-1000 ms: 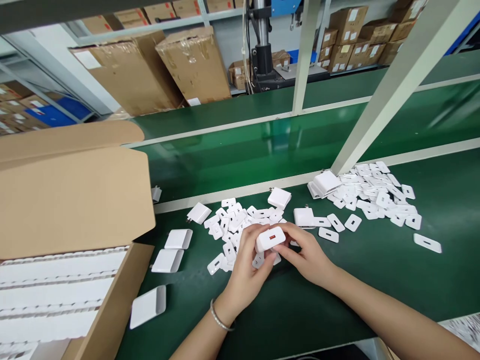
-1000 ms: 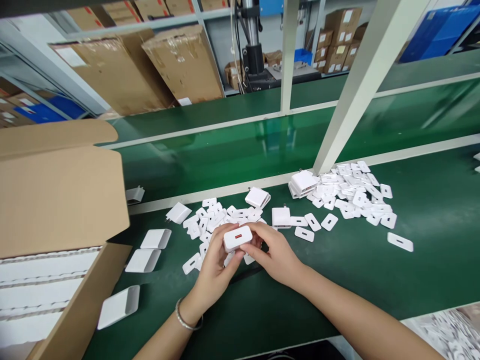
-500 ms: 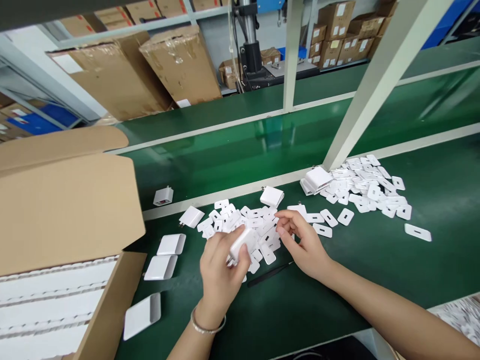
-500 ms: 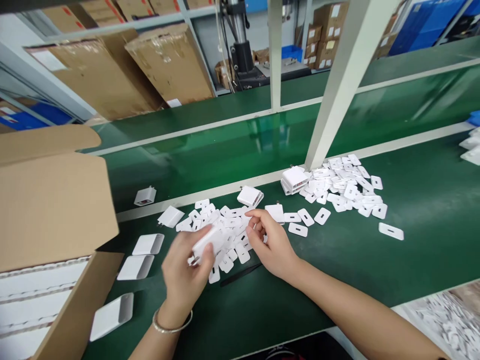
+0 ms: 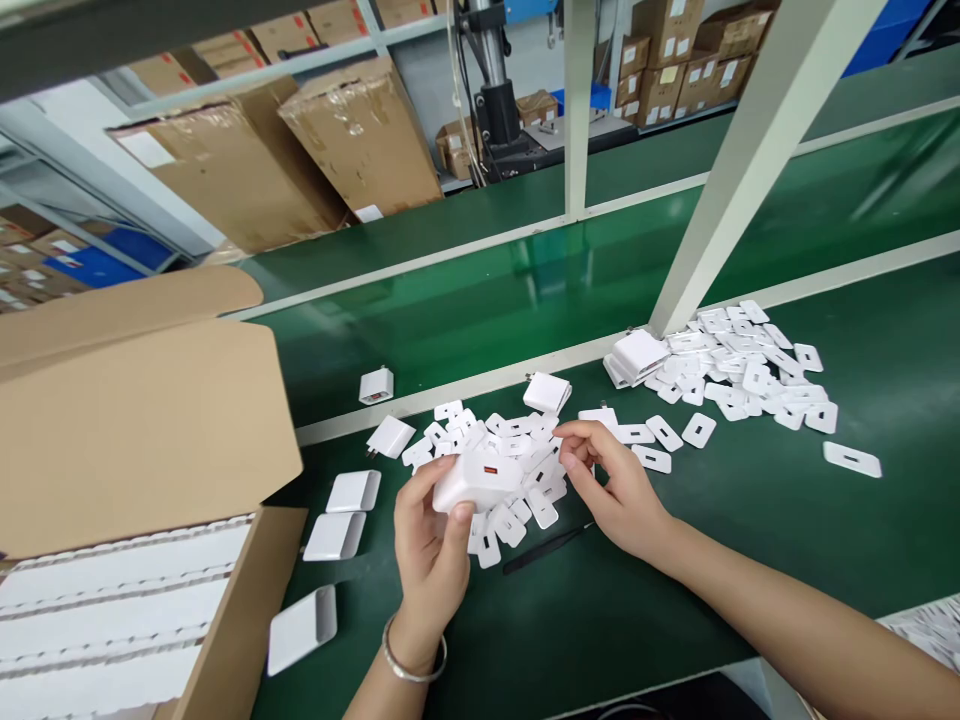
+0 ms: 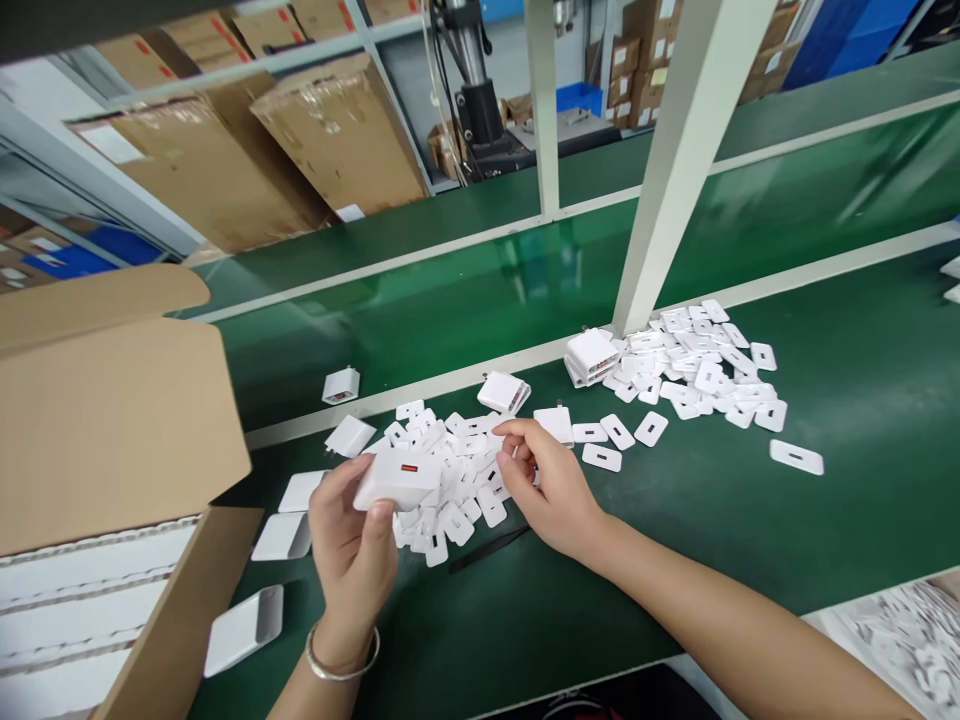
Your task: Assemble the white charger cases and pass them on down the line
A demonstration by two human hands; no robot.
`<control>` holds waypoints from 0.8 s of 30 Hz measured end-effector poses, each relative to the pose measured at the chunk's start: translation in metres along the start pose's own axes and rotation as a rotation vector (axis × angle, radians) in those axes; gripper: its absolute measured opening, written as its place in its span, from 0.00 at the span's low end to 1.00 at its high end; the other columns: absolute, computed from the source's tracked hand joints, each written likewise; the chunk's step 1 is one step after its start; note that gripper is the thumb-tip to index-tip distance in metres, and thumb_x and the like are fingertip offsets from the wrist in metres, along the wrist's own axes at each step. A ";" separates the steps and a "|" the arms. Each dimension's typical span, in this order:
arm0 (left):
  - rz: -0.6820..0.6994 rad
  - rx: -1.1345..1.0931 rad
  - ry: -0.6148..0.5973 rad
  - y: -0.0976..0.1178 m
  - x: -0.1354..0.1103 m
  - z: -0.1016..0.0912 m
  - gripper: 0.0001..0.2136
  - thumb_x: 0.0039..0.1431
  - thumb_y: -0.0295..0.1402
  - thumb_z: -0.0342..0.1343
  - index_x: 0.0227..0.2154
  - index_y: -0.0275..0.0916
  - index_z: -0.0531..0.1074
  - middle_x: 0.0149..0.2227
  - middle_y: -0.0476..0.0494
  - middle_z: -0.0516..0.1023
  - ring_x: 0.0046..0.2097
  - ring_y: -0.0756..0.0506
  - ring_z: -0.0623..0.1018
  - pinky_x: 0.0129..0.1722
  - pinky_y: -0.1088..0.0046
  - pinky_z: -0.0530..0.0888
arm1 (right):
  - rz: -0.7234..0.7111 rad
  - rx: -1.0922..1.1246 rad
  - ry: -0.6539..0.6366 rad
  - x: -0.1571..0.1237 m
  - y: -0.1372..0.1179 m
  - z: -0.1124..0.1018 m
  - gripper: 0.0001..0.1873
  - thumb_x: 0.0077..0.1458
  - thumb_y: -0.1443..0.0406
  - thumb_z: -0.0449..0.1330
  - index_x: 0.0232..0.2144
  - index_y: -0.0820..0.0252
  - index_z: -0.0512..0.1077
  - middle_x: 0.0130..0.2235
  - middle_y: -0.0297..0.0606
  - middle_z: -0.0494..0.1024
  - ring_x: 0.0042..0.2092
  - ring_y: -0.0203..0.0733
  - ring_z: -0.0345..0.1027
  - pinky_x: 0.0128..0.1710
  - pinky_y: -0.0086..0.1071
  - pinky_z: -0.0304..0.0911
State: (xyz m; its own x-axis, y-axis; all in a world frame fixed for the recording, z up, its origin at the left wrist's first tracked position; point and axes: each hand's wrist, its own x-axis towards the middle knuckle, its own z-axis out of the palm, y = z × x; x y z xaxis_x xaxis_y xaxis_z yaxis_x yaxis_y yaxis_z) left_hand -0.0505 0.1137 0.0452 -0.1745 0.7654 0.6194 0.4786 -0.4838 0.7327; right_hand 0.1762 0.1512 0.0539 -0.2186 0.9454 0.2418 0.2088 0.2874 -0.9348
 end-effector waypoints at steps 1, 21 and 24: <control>0.009 0.011 -0.004 0.000 0.001 0.001 0.17 0.71 0.41 0.60 0.60 0.50 0.72 0.52 0.44 0.77 0.52 0.42 0.80 0.51 0.65 0.78 | -0.003 -0.005 0.003 0.000 0.000 0.000 0.10 0.70 0.63 0.55 0.52 0.54 0.70 0.37 0.37 0.75 0.34 0.40 0.69 0.32 0.35 0.68; -0.479 -0.641 0.344 0.044 0.039 -0.128 0.16 0.66 0.45 0.62 0.48 0.42 0.67 0.43 0.42 0.81 0.36 0.45 0.80 0.37 0.66 0.78 | 0.042 -0.224 0.031 0.013 0.020 -0.005 0.26 0.65 0.44 0.58 0.53 0.54 0.75 0.43 0.46 0.81 0.43 0.53 0.78 0.28 0.35 0.70; -0.573 -0.630 0.459 0.036 0.019 -0.193 0.20 0.67 0.53 0.57 0.48 0.41 0.71 0.42 0.41 0.80 0.34 0.46 0.76 0.35 0.67 0.77 | 0.062 -0.232 0.006 0.013 0.016 -0.004 0.26 0.64 0.44 0.58 0.52 0.54 0.76 0.43 0.47 0.81 0.42 0.53 0.78 0.26 0.34 0.68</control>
State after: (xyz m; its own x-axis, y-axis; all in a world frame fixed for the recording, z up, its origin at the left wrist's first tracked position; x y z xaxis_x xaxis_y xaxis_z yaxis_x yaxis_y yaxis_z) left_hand -0.2025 0.0290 0.1382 -0.6213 0.7802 0.0724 -0.3099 -0.3296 0.8918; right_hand 0.1805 0.1683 0.0427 -0.1929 0.9631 0.1878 0.4354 0.2555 -0.8632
